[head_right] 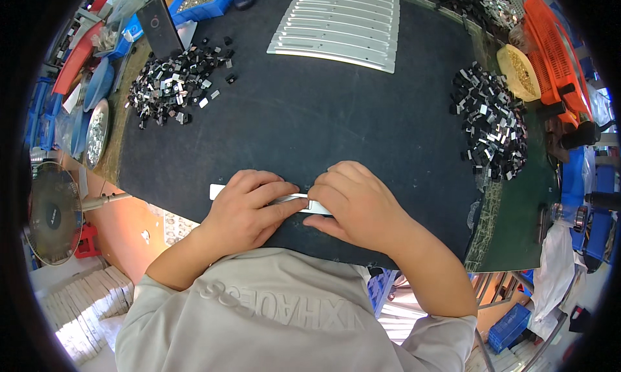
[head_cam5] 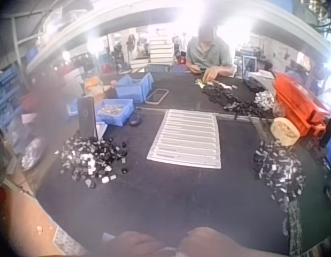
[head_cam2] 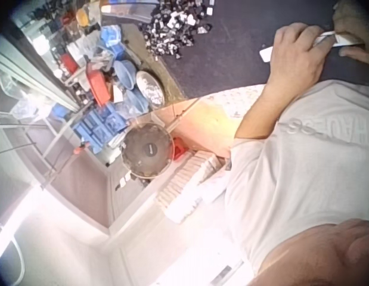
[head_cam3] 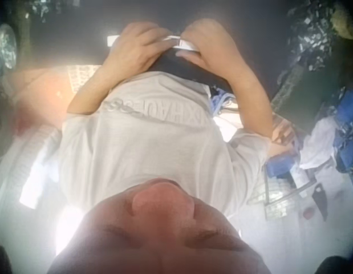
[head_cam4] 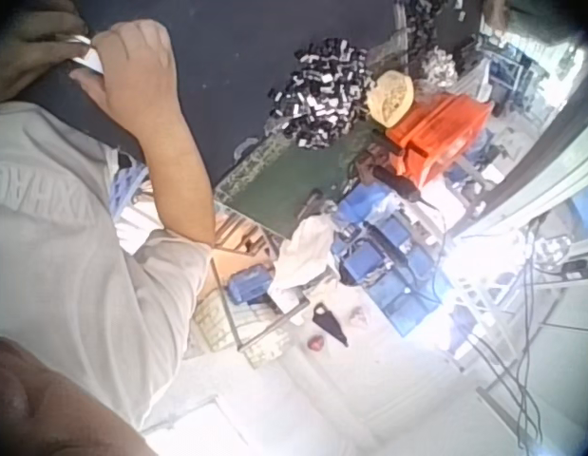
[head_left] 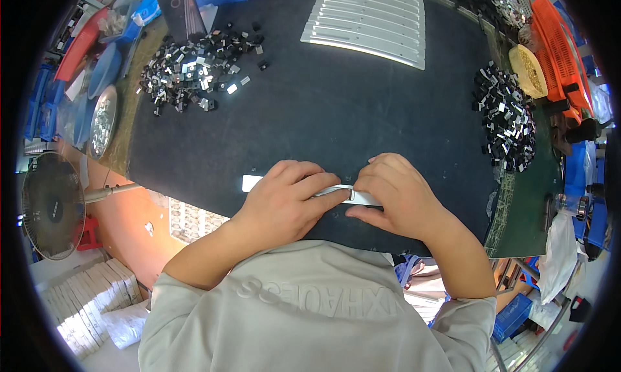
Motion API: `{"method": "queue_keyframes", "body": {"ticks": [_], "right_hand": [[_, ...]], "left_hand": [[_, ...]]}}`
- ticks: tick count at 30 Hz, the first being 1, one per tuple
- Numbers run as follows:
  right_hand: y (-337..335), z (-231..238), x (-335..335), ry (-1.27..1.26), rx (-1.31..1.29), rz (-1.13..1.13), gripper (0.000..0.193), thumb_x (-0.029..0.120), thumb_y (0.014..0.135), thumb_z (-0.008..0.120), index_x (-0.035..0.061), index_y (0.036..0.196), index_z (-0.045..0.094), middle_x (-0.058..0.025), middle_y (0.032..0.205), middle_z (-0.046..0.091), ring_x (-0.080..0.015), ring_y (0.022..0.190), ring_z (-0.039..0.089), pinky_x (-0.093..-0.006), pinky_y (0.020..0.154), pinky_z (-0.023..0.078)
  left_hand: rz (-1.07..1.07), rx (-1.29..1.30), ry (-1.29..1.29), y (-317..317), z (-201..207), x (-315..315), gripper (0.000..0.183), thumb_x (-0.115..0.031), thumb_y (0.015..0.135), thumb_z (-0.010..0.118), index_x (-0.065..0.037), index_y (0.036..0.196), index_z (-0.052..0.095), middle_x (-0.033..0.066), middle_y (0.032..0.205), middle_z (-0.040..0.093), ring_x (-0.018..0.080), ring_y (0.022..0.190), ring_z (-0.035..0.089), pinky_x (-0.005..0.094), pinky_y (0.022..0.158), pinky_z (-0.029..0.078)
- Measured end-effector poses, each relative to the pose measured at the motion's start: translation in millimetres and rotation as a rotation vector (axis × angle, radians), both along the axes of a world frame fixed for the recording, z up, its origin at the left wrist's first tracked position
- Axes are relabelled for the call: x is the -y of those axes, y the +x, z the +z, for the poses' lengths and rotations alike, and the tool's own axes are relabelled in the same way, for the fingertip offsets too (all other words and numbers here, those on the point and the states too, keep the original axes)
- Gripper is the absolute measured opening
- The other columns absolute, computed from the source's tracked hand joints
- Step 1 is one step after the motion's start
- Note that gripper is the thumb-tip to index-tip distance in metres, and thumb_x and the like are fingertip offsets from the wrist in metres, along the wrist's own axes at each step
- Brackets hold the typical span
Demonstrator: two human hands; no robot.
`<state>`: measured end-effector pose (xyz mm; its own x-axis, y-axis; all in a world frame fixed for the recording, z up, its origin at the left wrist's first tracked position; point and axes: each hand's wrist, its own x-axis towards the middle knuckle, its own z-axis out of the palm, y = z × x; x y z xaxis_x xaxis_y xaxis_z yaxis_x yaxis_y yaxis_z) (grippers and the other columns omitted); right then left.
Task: The person assembles small plastic components onto metal brackets by hand at a workstation.
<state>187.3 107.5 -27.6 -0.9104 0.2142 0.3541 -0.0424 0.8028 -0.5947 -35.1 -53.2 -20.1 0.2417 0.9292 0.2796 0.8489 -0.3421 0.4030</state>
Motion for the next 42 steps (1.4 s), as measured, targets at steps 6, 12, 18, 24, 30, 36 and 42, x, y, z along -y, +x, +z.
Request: {"method": "queue_keyframes", "body": {"ticks": [6, 12, 18, 24, 30, 36, 42], "right_hand": [[-1.0, -1.7, -0.7, 0.015, 0.007, 0.004, 0.041, 0.026, 0.082, 0.093, 0.0078, 0.111, 0.071, -0.0084, 0.112, 0.071, -0.0347, 0.106, 0.066, -0.0483, 0.098, 0.054], [0.9, -1.8, -0.2, 0.004, 0.01, 0.008, 0.041, 0.025, 0.081, 0.093, 0.0078, 0.111, 0.071, -0.0082, 0.111, 0.071, -0.0345, 0.107, 0.066, -0.048, 0.098, 0.054], [1.9, 0.5, 0.0, 0.012, 0.02, 0.008, 0.042, 0.024, 0.081, 0.094, 0.0087, 0.112, 0.07, -0.0076, 0.11, 0.071, -0.0339, 0.105, 0.066, -0.0474, 0.096, 0.053], [-1.7, -1.1, -1.2, 0.015, 0.012, 0.002, 0.042, 0.024, 0.081, 0.094, 0.0091, 0.112, 0.07, -0.0076, 0.11, 0.071, -0.0338, 0.104, 0.066, -0.0475, 0.096, 0.053], [-4.9, 7.0, -2.5, -0.051, 0.034, 0.031, 0.041, 0.022, 0.08, 0.095, 0.008, 0.11, 0.071, -0.0091, 0.108, 0.071, -0.0358, 0.104, 0.066, -0.0485, 0.095, 0.053], [14.6, 0.5, -16.6, -0.055, -0.093, -0.221, 0.029, 0.009, 0.085, 0.089, 0.0042, 0.106, 0.07, -0.014, 0.103, 0.071, -0.0357, 0.094, 0.069, -0.0452, 0.087, 0.057], [20.2, -6.4, -22.0, -0.264, -0.103, -0.408, 0.016, -0.002, 0.093, 0.079, 0.001, 0.105, 0.069, -0.012, 0.1, 0.07, -0.024, 0.09, 0.068, -0.0343, 0.082, 0.056]], "left_hand": [[0.003, -0.018, 0.02, -0.4, -1.1, -0.5, 0.049, -0.01, 0.082, 0.08, -0.02, 0.13, 0.08, -0.0011, 0.13, 0.073, 0.0252, 0.12, 0.065, 0.0434, 0.1, 0.052], [-0.004, -0.025, 0.034, 0.6, -3.2, 0.3, 0.049, -0.009, 0.082, 0.08, -0.02, 0.129, 0.08, -0.0015, 0.13, 0.073, 0.025, 0.12, 0.065, 0.0431, 0.099, 0.052], [-0.004, -0.011, 0.047, 2.4, -5.1, 0.7, 0.049, -0.009, 0.081, 0.08, -0.02, 0.129, 0.08, -0.0015, 0.129, 0.073, 0.0249, 0.119, 0.065, 0.0429, 0.099, 0.052], [-0.012, -0.035, 0.057, -1.4, -6.2, -2.4, 0.048, -0.01, 0.081, 0.08, -0.02, 0.129, 0.08, -0.001, 0.128, 0.073, 0.0249, 0.118, 0.065, 0.0429, 0.098, 0.052], [-0.01, -0.023, 0.039, -5.1, 0.4, 2.5, 0.046, -0.011, 0.083, 0.081, -0.019, 0.128, 0.081, 0.0014, 0.133, 0.073, 0.0273, 0.12, 0.067, 0.0442, 0.099, 0.054], [0.156, 0.059, 0.078, -53.3, 27.1, 4.0, 0.035, -0.015, 0.091, 0.084, -0.013, 0.125, 0.081, 0.0084, 0.13, 0.076, 0.0338, 0.119, 0.072, 0.0478, 0.103, 0.056], [0.897, -0.044, 0.075, -139.8, 21.7, 19.2, 0.033, -0.014, 0.1, 0.08, -0.008, 0.132, 0.076, 0.0093, 0.108, 0.075, 0.0223, 0.093, 0.074, 0.0365, 0.08, 0.059]]}}
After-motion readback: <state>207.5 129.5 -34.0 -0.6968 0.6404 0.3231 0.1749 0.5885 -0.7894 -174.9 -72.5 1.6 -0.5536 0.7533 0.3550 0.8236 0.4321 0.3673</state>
